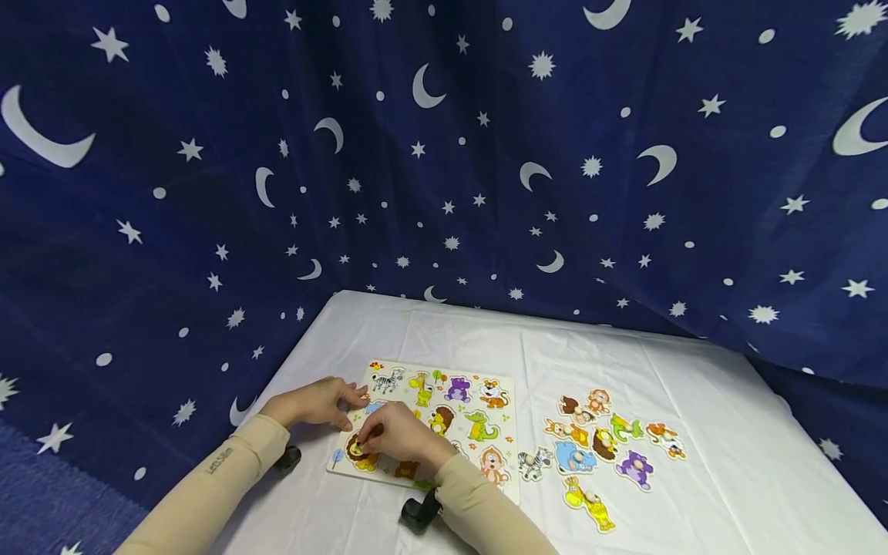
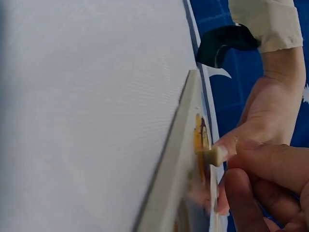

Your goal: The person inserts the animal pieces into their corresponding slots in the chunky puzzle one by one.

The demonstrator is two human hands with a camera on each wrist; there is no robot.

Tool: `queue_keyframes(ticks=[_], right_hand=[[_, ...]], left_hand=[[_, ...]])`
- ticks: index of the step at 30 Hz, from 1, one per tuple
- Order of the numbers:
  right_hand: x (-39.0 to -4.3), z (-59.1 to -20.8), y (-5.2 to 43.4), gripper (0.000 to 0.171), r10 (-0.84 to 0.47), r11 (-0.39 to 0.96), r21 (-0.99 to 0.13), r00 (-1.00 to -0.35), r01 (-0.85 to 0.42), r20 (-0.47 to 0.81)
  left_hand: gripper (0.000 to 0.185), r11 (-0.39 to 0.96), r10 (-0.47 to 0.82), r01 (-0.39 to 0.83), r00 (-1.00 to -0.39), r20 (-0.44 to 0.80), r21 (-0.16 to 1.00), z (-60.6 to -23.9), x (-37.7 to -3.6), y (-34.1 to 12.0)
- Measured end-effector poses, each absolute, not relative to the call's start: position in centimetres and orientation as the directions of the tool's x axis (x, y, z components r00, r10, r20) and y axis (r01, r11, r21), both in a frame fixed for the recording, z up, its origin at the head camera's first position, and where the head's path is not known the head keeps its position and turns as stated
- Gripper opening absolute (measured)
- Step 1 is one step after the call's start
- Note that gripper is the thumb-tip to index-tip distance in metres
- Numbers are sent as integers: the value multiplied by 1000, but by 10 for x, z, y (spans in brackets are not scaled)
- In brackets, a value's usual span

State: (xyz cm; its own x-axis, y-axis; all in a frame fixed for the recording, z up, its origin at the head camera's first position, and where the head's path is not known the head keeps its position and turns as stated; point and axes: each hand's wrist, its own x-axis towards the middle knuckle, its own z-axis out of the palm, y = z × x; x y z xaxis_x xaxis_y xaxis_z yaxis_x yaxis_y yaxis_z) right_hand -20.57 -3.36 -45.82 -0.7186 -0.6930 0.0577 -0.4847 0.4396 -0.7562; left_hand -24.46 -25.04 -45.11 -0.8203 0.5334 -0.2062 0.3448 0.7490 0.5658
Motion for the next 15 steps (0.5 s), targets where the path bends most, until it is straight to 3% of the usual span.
queue_keyframes(ticks=[15], right_hand=[[-212, -444, -11, 12, -655, 425, -805, -754, -414, 42]], left_hand=[[54, 746, 533, 331, -817, -221, 578, -451, -246, -247]])
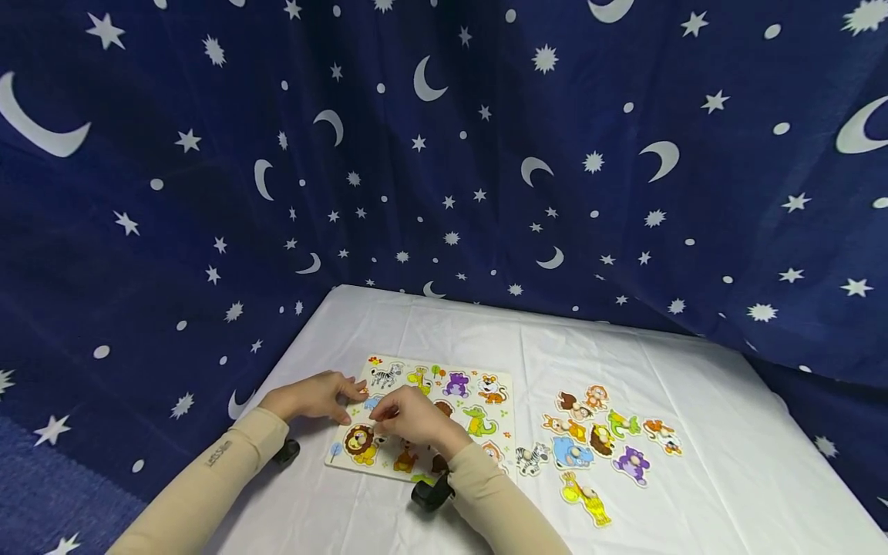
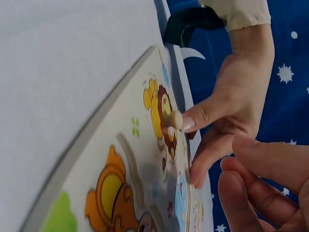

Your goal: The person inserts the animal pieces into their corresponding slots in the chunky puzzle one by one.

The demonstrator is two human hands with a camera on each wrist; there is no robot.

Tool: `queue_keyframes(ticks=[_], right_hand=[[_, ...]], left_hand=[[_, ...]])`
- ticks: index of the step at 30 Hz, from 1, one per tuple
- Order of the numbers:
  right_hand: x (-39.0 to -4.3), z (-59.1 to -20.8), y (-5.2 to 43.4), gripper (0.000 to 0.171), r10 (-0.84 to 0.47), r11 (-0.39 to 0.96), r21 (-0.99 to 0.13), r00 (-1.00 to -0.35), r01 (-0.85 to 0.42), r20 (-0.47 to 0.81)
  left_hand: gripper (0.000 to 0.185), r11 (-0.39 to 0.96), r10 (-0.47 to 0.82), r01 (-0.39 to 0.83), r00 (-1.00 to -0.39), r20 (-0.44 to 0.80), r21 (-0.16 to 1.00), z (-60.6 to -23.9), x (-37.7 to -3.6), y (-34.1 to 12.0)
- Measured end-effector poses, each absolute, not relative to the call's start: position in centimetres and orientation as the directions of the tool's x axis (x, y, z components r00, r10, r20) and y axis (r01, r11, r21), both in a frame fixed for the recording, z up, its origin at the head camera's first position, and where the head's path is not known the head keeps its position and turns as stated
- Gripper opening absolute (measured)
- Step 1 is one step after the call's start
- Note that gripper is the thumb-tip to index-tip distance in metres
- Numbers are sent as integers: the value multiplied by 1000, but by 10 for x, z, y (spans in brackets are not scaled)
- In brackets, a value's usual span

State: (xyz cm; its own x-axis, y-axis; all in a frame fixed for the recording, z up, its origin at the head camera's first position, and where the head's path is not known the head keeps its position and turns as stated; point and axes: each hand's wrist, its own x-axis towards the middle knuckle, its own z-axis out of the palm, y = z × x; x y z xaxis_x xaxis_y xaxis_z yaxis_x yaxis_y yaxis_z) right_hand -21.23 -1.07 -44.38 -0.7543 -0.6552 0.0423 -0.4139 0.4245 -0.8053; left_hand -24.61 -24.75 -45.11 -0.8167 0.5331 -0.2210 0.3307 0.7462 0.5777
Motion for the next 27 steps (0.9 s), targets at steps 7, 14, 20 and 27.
queue_keyframes(ticks=[7, 14, 20, 27], right_hand=[[-215, -439, 1, 15, -630, 440, -807, -776, -394, 35], [-214, -445, 14, 12, -615, 451, -799, -787, -398, 45], [-212, -449, 25, 12, -600, 463, -781, -797, -419, 72], [-211, -450, 36, 14, -570, 447, -802, -817, -397, 87]], left_hand=[[54, 741, 537, 334, -816, -216, 582, -448, -249, -246], [54, 747, 521, 317, -824, -220, 584, -447, -248, -247], [54, 750, 515, 307, -827, -226, 587, -449, -246, -247], [53, 751, 519, 313, -825, -226, 581, -452, -245, -248]])
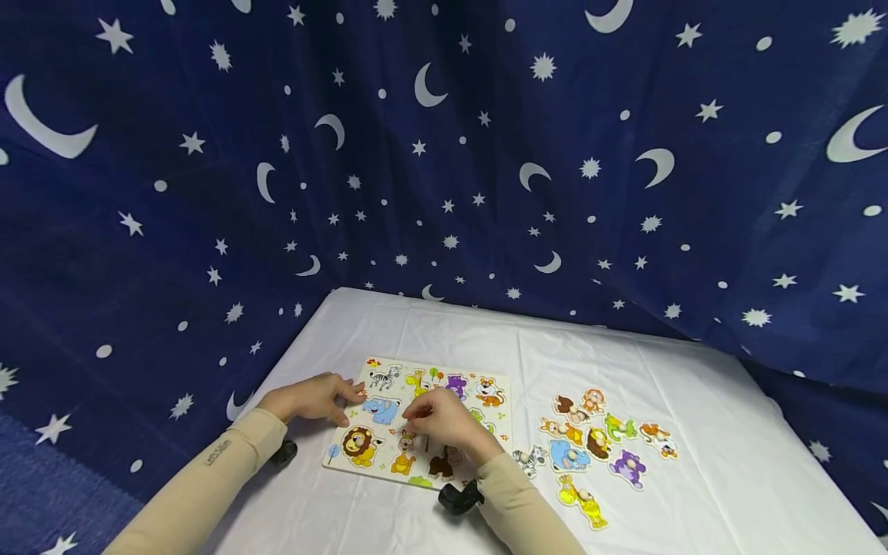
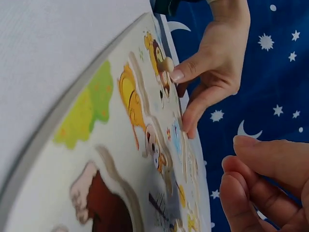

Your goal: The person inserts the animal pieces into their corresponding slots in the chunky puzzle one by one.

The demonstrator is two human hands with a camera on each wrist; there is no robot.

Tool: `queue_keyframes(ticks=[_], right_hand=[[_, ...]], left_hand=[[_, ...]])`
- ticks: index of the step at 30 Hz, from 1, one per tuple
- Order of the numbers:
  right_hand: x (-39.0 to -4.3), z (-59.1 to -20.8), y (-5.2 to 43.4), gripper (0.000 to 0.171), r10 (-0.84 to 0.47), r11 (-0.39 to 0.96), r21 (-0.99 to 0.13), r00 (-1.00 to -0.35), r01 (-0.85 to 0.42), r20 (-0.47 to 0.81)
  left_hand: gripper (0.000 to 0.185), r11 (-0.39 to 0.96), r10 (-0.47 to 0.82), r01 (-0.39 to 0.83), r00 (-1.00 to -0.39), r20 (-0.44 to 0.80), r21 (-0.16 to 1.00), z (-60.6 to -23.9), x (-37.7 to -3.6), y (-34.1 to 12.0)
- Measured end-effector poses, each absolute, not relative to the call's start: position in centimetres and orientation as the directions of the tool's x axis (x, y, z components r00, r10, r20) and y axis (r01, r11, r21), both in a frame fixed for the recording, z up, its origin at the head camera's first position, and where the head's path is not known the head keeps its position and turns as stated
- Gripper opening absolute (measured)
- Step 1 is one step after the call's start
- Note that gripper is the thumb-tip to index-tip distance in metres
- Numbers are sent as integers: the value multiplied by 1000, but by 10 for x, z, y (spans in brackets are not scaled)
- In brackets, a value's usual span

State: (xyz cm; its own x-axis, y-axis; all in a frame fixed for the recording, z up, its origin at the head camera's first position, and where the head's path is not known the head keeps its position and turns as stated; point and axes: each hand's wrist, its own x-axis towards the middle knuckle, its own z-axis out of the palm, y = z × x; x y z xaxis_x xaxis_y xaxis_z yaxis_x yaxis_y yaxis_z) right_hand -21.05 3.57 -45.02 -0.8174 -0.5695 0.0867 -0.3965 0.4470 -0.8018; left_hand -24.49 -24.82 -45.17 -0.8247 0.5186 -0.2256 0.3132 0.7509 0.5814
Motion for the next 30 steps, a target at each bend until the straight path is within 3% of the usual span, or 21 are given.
queue_keyframes(ticks=[30], right_hand=[[-211, -438, 99, 16, -543, 422, -831, -835, -361, 87]], left_hand=[[53, 765, 478, 259, -842, -251, 589, -448, -242, -245]])
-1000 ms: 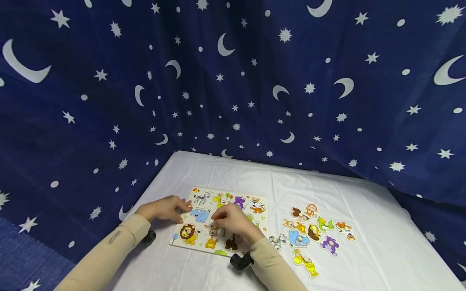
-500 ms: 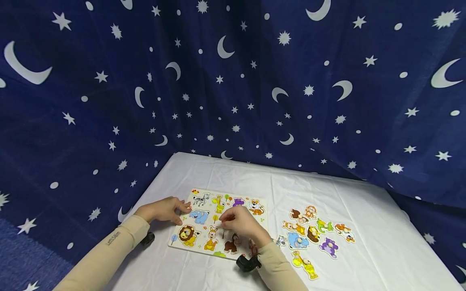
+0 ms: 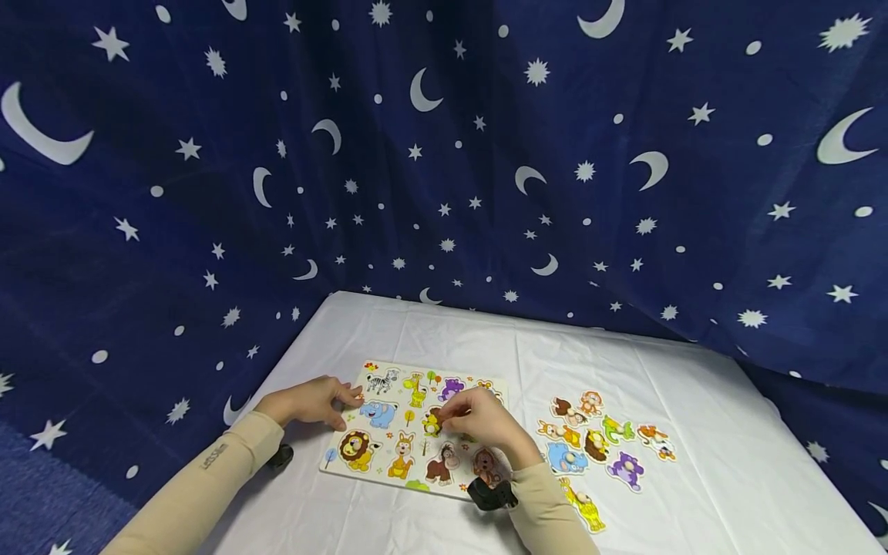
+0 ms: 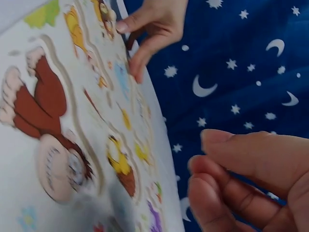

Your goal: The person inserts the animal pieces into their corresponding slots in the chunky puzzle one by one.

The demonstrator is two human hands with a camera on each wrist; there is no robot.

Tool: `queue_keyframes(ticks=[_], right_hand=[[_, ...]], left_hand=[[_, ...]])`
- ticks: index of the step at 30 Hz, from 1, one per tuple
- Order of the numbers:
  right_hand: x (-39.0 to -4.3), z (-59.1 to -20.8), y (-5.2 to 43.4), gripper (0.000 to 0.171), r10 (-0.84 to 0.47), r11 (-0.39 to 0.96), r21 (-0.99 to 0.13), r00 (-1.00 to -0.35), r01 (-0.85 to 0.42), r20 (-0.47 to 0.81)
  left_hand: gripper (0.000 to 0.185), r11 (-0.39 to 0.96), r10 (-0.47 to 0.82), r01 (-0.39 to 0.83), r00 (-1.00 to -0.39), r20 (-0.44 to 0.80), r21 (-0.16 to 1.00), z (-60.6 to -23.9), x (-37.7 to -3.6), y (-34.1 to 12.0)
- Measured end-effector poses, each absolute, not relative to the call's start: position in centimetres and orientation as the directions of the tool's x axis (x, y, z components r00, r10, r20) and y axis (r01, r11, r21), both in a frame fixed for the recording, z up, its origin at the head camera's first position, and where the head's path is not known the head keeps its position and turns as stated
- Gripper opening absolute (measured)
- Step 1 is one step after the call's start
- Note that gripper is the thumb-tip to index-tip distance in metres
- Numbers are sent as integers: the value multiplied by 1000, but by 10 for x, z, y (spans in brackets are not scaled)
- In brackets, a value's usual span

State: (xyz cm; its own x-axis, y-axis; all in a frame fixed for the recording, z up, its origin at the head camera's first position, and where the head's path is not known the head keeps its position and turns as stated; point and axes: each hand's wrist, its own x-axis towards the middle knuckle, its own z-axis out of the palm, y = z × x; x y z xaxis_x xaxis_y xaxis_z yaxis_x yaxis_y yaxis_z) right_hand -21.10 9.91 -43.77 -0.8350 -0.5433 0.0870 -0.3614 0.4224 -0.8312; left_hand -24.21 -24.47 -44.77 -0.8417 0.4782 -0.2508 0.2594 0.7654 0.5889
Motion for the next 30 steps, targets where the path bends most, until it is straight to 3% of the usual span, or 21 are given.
queue_keyframes(ticks=[15, 30], right_hand=[[-205, -413, 154, 17, -441, 556, -784, -898, -277, 4], [-197, -420, 182, 14, -307, 735, -661, -943, -150, -127]], left_hand=[[53, 761, 483, 273, -844, -234, 589, -449, -241, -246], [53, 759, 487, 282, -844, -224, 587, -450, -239, -247]])
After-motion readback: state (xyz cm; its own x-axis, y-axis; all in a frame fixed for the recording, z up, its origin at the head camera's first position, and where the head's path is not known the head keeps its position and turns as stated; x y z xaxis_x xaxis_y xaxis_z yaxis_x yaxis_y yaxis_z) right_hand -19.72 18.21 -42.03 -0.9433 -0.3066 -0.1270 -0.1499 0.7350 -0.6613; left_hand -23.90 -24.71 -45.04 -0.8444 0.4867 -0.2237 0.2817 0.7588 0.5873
